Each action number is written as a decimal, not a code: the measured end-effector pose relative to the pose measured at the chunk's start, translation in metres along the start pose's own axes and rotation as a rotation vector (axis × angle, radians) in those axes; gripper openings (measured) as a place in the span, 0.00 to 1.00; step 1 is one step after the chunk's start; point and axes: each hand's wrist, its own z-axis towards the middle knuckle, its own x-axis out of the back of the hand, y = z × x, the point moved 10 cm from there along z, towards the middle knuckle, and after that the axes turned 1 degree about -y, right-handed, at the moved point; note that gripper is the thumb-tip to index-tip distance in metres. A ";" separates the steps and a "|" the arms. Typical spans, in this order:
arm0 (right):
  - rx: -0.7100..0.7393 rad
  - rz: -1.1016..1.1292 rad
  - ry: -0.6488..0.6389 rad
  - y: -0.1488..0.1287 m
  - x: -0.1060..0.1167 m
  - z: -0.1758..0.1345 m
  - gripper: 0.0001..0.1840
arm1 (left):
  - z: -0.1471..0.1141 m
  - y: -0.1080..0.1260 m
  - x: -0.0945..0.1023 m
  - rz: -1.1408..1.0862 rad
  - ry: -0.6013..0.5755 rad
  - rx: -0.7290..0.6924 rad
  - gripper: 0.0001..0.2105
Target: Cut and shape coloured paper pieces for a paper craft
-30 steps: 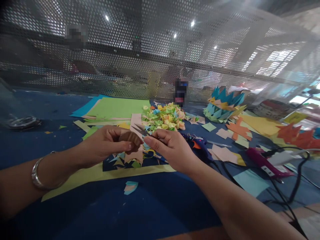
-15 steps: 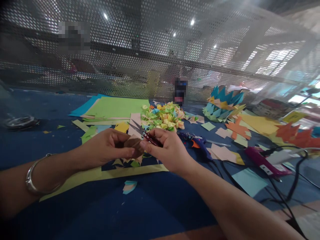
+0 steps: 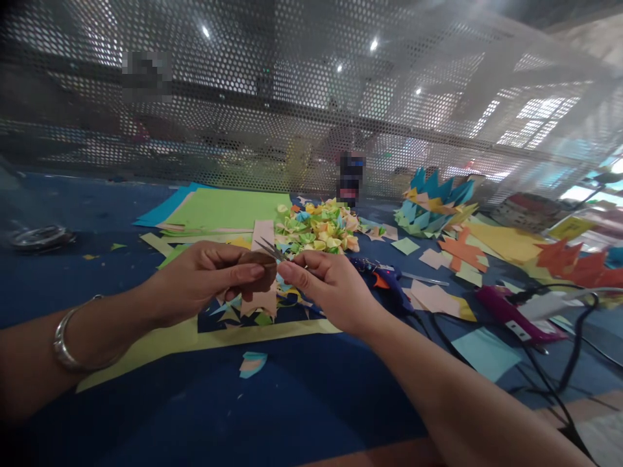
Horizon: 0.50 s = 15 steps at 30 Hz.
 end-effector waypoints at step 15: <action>-0.026 -0.017 -0.086 -0.003 -0.007 -0.005 0.23 | -0.003 0.010 -0.003 0.010 -0.066 -0.010 0.08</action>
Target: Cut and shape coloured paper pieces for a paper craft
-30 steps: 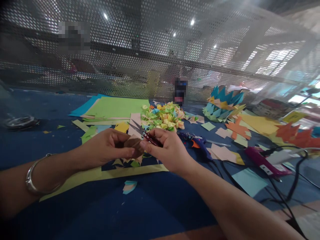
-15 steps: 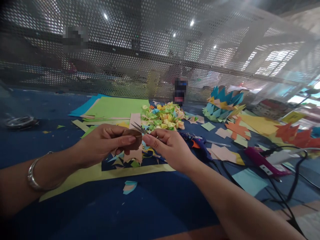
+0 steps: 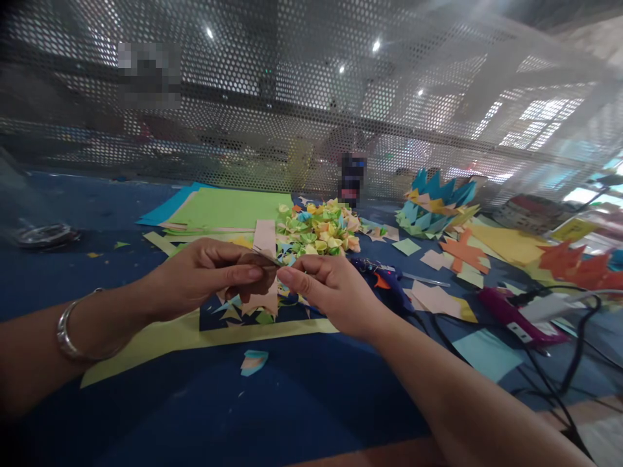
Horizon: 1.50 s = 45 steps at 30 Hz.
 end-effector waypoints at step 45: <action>-0.016 -0.071 -0.022 0.005 -0.003 0.001 0.25 | -0.002 -0.004 -0.008 -0.088 -0.150 0.050 0.10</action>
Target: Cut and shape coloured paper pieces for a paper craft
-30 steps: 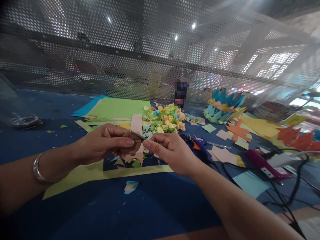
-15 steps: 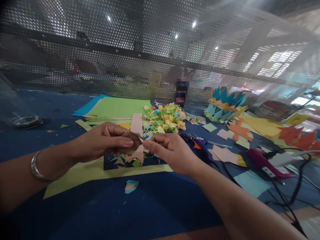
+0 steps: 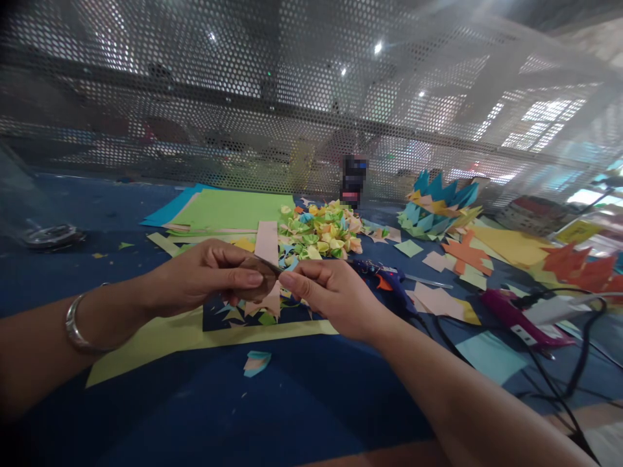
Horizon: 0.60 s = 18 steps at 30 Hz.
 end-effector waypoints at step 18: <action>-0.025 -0.697 0.178 0.007 0.027 0.009 0.26 | -0.008 -0.002 0.013 0.872 0.082 0.150 0.17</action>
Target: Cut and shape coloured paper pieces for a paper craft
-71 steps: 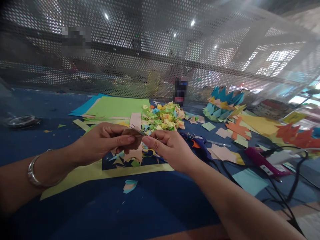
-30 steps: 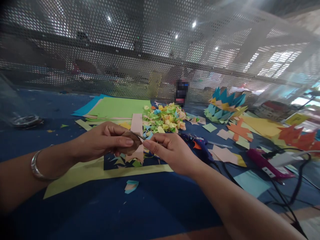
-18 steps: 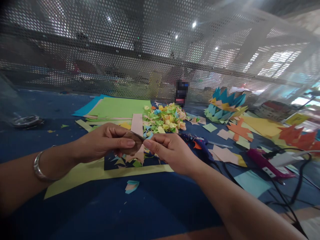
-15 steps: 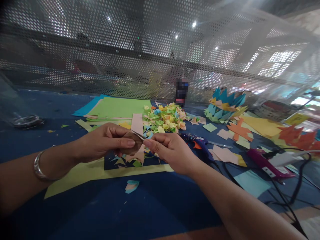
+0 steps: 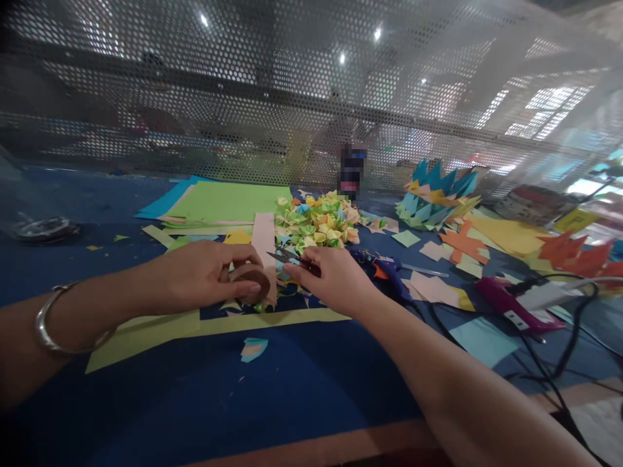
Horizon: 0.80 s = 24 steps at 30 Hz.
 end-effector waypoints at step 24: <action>-0.061 -0.093 -0.049 0.001 0.002 -0.001 0.24 | 0.006 -0.028 0.011 0.058 -0.049 0.108 0.17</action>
